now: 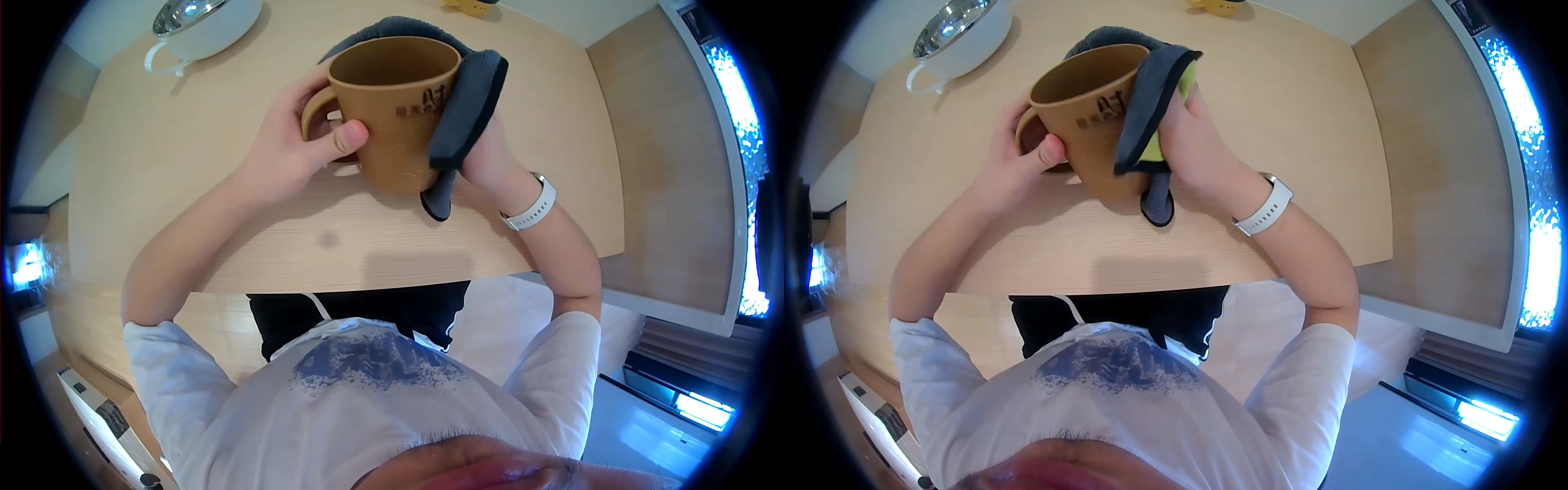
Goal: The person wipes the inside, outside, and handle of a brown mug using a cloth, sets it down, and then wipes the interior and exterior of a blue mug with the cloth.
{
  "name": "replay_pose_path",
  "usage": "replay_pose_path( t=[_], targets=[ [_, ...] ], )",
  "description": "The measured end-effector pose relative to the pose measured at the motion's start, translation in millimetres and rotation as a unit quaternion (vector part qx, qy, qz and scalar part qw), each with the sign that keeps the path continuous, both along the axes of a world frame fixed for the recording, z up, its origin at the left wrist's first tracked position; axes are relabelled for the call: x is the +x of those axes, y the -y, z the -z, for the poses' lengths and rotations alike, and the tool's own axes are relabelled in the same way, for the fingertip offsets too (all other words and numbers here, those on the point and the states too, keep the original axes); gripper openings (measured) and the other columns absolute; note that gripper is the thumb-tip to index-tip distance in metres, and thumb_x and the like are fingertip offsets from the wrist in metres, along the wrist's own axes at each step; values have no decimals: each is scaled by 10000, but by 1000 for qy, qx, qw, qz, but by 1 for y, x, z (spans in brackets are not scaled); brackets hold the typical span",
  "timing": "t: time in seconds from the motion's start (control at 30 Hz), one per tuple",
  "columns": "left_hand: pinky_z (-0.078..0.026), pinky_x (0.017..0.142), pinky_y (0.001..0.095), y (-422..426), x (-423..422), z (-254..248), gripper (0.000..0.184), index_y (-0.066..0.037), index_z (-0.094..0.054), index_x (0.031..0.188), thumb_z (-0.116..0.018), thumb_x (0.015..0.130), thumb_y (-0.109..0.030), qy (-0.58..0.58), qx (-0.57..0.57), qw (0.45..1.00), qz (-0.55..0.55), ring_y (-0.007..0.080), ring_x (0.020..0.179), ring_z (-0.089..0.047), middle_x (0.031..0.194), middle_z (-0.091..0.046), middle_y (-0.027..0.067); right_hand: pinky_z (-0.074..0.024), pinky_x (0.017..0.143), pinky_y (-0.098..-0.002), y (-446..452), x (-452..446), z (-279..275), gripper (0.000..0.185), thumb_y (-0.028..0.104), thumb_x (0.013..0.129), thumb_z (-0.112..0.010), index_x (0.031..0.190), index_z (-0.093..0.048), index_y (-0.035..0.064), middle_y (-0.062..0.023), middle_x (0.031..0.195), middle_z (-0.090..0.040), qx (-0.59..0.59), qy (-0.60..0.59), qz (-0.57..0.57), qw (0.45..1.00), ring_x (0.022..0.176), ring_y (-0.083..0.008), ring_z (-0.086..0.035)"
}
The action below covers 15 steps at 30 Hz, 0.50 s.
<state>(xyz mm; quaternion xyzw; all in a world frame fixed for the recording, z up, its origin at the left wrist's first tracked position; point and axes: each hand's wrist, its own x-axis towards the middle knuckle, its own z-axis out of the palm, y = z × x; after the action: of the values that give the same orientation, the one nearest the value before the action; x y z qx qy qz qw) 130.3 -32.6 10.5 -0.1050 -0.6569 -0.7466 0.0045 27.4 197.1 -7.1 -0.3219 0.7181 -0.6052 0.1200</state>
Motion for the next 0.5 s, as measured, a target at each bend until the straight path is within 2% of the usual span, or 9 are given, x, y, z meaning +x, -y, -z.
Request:
replay_pose_path(
  t=[0.07,0.2,0.27,0.3,0.37,0.4,0.47,0.5],
  targets=[
    [-516,1024,388,0,-8,4,837,-115,-384,1536,-785,896,-475,-96,-5,995,-14,238,1249,-578,1358,-585,115,-499,992,-343,12,18,-40,357,240,1103,-470,1394,-457,33,-95,1253,-595,-82,244,58,965,1169,-147,-547],
    [-523,1013,383,6,-10,10,805,-159,-341,1558,-745,933,-466,-68,25,997,22,219,1266,-560,1367,-570,122,-503,980,-337,6,7,-26,372,259,1081,-517,1369,-484,26,-73,1262,-601,-114,236,4,965,1132,-138,-563],
    [-526,1013,394,0,-4,5,757,-166,-315,1563,-711,972,-427,3,63,998,19,217,1265,-549,1383,-555,133,-505,981,-318,5,9,-35,390,261,1046,-566,1354,-496,32,-56,1249,-610,-42,167,-59,983,1120,-141,-585],
    [-526,1013,394,-5,-1,2,757,-166,-315,1563,-711,972,-427,3,63,998,19,217,1265,-549,1383,-555,133,-517,981,-318,14,18,-37,465,216,968,-675,1349,-487,28,-56,1235,-620,-111,135,-59,983,1116,-154,-611],
    [-499,1037,387,-16,2,-2,702,-151,-266,1577,-654,1024,-344,-8,42,999,-27,229,1251,-549,1396,-540,147,-528,978,-333,20,17,-40,558,139,888,-756,1355,-474,18,-75,1238,-624,-64,25,-67,995,1137,-174,-621],
    [-499,1037,387,-17,2,2,702,-151,-266,1577,-654,1024,-344,-7,41,999,-28,229,1251,-549,1396,-540,147,-528,978,-333,23,19,-37,558,139,888,-756,1355,-474,18,-75,1238,-624,-65,26,-67,995,1137,-174,-621],
    [-479,1047,366,-21,1,11,688,-134,-208,1595,-607,1053,-274,-111,-61,989,-81,241,1270,-531,1418,-513,167,-538,964,-346,28,21,-32,636,110,840,-800,1366,-457,11,-92,1234,-628,-85,-52,-21,995,1123,-188,-632],
    [-479,1047,366,-22,1,8,688,-134,-208,1595,-607,1053,-274,-112,-61,988,-83,241,1270,-531,1418,-513,167,-538,964,-346,26,20,-33,636,110,840,-800,1366,-457,11,-92,1234,-628,-84,-53,-22,995,1123,-188,-632]
  ],
)
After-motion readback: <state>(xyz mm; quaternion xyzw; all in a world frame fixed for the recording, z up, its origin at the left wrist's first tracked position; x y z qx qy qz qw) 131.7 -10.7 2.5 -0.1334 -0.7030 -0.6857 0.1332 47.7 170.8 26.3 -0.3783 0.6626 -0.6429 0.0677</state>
